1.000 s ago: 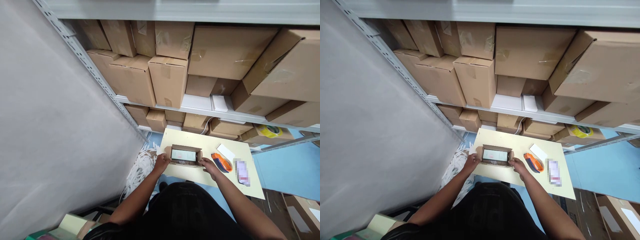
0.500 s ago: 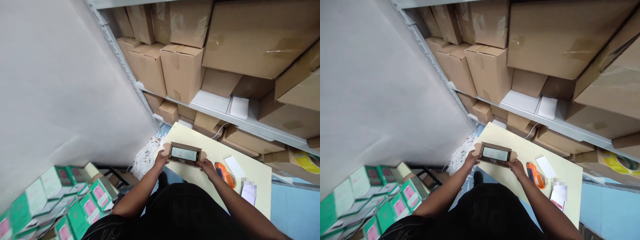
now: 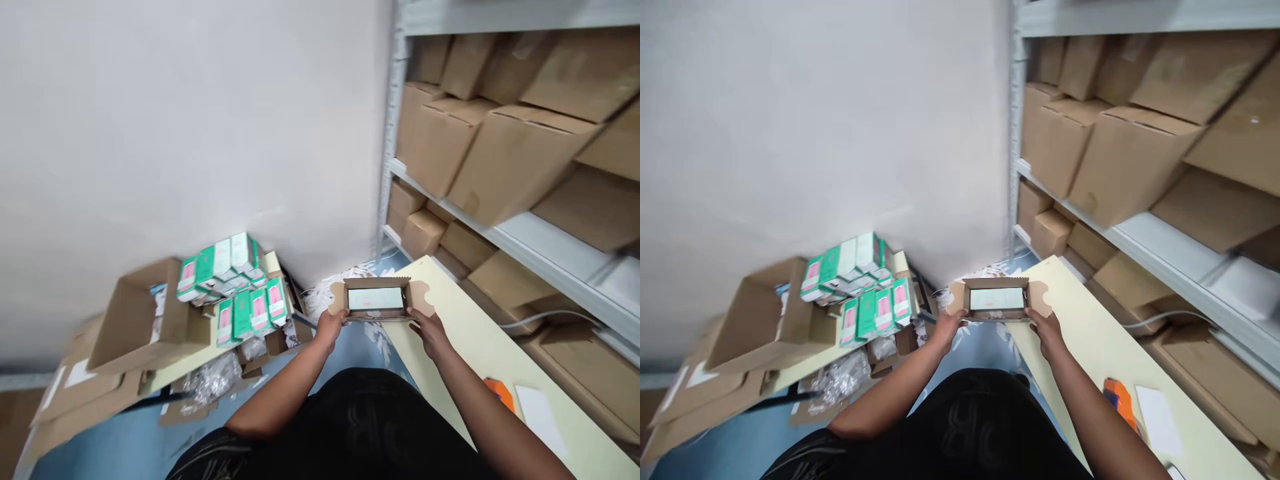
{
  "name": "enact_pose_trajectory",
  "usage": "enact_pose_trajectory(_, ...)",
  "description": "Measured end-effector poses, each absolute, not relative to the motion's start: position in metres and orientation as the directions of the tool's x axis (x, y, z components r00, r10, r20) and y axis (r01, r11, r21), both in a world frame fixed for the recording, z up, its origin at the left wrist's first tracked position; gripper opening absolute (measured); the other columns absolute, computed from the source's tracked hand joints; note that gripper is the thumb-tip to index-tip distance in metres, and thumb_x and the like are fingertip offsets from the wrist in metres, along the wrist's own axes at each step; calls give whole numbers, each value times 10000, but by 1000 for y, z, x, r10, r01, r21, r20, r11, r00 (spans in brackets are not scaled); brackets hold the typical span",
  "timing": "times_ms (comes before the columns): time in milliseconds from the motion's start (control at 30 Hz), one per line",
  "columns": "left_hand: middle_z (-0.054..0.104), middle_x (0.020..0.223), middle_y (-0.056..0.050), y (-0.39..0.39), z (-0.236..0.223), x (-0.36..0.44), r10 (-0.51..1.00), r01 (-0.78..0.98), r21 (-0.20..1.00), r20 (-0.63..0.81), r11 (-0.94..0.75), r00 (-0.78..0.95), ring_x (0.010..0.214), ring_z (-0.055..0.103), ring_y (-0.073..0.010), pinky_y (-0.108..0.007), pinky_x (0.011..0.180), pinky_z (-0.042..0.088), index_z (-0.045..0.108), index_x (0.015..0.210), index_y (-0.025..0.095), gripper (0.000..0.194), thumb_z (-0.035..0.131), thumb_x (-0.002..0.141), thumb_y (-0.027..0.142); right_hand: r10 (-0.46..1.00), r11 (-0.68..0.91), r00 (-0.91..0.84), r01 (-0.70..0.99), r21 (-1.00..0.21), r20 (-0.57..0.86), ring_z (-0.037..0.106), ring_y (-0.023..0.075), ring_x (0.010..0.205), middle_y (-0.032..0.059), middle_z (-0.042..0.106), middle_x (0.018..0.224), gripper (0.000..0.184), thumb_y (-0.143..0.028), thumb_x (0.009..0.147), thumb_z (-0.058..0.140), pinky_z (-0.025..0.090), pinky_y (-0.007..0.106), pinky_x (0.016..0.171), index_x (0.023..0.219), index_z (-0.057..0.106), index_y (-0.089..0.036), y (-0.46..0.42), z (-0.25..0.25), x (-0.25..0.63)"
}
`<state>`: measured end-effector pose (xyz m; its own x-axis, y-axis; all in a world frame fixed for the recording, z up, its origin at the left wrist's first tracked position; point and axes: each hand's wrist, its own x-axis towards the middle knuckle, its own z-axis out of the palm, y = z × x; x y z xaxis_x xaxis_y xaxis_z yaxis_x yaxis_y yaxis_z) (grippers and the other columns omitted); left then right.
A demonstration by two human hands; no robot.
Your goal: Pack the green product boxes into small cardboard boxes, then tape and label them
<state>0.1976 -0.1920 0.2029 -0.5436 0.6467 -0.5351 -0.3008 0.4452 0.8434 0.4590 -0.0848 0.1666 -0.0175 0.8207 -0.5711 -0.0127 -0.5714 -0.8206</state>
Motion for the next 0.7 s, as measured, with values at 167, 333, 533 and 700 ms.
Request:
enact_pose_trajectory(167, 798, 955, -91, -270, 216, 124, 586, -190, 881, -436, 433, -683, 920, 746, -248, -269, 693, 557, 763, 957, 156, 221, 740, 793, 303, 806, -573, -151, 39, -819, -572, 743, 246, 956, 72, 785, 1031, 570, -360, 571, 908, 643, 292, 738, 1077, 717, -180, -116, 188, 366)
enact_pose_trajectory(333, 784, 970, -89, -356, 224, 34, 587, -72, 912, -319, 404, -744, 955, 724, -278, -340, 792, 564, 761, 1008, 184, 271, 665, 891, 408, 840, -454, -245, 171, -874, -484, 739, 231, 738, 45, 762, 814, 442, -351, 571, 886, 658, 322, 660, 922, 724, -137, -171, 212, 272)
enact_pose_trajectory(533, 724, 1118, -102, -450, 236, -65, 720, 39, 978, -123, 204, -683, 1031, 675, -266, -345, 859, 563, 732, 1076, 198, 465, 552, 944, 606, 856, -340, -353, 165, -926, -377, 756, 246, 789, 62, 789, 931, 434, -297, 611, 789, 638, 282, 591, 1020, 733, -166, -228, 233, 164)
enact_pose_trajectory(700, 746, 1028, -105, -495, 249, -146, 667, 27, 988, -81, 151, -741, 930, 684, -237, -314, 809, 549, 732, 1103, 148, 559, 460, 973, 619, 828, -295, -412, 257, -920, -380, 755, 240, 768, 78, 793, 977, 422, -307, 621, 784, 634, 288, 585, 1018, 735, -172, -237, 239, 101)
